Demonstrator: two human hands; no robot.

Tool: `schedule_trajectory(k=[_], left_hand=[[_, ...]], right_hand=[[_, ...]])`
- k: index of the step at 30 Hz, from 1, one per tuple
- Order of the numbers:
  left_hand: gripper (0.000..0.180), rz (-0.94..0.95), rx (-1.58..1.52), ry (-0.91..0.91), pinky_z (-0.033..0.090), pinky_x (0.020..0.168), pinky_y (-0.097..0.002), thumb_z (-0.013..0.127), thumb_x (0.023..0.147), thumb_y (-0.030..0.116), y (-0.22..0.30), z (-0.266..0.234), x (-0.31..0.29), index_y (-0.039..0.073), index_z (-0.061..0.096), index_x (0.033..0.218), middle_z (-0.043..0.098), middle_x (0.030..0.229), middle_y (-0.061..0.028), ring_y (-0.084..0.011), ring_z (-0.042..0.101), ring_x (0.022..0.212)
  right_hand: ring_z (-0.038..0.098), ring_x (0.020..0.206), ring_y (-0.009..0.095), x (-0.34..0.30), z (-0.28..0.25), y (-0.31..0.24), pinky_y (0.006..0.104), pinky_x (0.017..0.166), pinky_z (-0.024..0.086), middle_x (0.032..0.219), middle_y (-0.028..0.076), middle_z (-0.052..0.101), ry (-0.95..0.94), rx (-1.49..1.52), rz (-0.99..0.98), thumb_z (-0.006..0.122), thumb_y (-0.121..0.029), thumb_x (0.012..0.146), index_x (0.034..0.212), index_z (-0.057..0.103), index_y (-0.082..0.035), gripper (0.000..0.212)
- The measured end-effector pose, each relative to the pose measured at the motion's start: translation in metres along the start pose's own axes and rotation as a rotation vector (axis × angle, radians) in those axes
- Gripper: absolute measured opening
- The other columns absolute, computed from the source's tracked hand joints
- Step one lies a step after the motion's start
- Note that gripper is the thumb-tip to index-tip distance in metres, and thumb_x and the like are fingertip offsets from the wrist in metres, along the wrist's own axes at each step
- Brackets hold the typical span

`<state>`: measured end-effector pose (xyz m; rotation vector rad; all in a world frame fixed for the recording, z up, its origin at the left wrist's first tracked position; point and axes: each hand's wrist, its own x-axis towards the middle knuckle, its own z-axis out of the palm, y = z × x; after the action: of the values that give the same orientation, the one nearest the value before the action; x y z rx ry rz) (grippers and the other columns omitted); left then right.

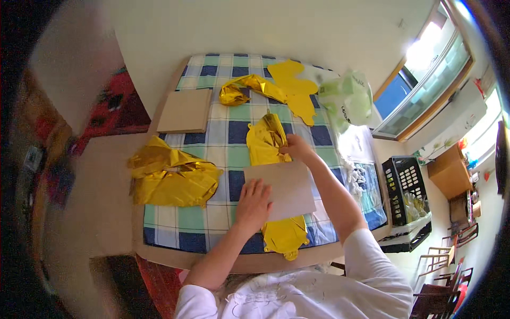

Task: The person folds a foil balloon around a piece of cardboard, places it into a box, and then unfolds another foil balloon across the bed.

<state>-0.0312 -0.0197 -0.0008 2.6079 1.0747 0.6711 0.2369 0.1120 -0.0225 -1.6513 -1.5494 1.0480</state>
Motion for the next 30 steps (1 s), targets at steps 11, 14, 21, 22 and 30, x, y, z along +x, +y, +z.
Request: schedule_trajectory(k=[11, 14, 21, 22, 30], left_hand=[[0.046, -0.004, 0.021, 0.001, 0.031, 0.106, -0.0519, 0.063, 0.082, 0.024, -0.002, 0.007, -0.002, 0.003, 0.054, 0.123, 0.046, 0.132, -0.0176, -0.0355, 0.038, 0.128], [0.048, 0.006, 0.016, 0.030, 0.031, 0.106, -0.0519, 0.063, 0.082, 0.024, 0.003, 0.008, 0.001, 0.003, 0.053, 0.124, 0.048, 0.130, -0.0181, -0.0357, 0.039, 0.126], [0.056, -0.051, 0.002, -0.031, 0.030, 0.106, -0.0518, 0.066, 0.078, 0.022, 0.003, 0.007, -0.001, 0.003, 0.050, 0.128, 0.050, 0.128, -0.0191, -0.0384, 0.042, 0.122], [0.058, -0.050, 0.003, -0.026, 0.031, 0.106, -0.0523, 0.067, 0.077, 0.022, 0.004, 0.006, -0.002, 0.002, 0.049, 0.129, 0.048, 0.130, -0.0201, -0.0404, 0.042, 0.122], [0.058, 0.016, 0.025, -0.027, 0.030, 0.108, -0.0509, 0.068, 0.075, 0.019, 0.003, 0.009, 0.001, 0.002, 0.049, 0.128, 0.049, 0.129, -0.0202, -0.0398, 0.042, 0.124]], right_hand=[[0.050, 0.074, 0.009, -0.069, 0.000, -0.054, 0.0250, 0.065, 0.044, 0.080, -0.003, 0.056, 0.126, 0.312, -0.170, 0.068, 0.003, 0.077, 0.076, 0.055, -0.007, 0.017], [0.058, 0.084, 0.012, -0.099, -0.018, -0.027, 0.0260, 0.073, 0.048, 0.082, 0.001, 0.060, 0.110, 0.063, -0.376, 0.061, 0.012, 0.076, 0.078, 0.057, -0.003, 0.016], [0.066, 0.085, 0.023, -0.135, -0.014, -0.008, 0.0297, 0.075, 0.053, 0.090, 0.011, 0.067, 0.055, -0.119, -0.299, 0.053, 0.007, 0.083, 0.081, 0.062, -0.001, 0.011], [0.066, 0.085, 0.023, -0.135, -0.011, -0.022, 0.0297, 0.075, 0.053, 0.090, 0.011, 0.067, 0.062, -0.109, -0.295, 0.053, 0.007, 0.083, 0.081, 0.062, -0.001, 0.011], [0.050, 0.123, 0.032, -0.092, 0.052, -0.048, 0.0442, 0.103, 0.038, 0.133, 0.013, 0.054, 0.183, -0.492, -0.473, 0.056, -0.026, 0.091, 0.123, 0.057, -0.009, 0.036]])
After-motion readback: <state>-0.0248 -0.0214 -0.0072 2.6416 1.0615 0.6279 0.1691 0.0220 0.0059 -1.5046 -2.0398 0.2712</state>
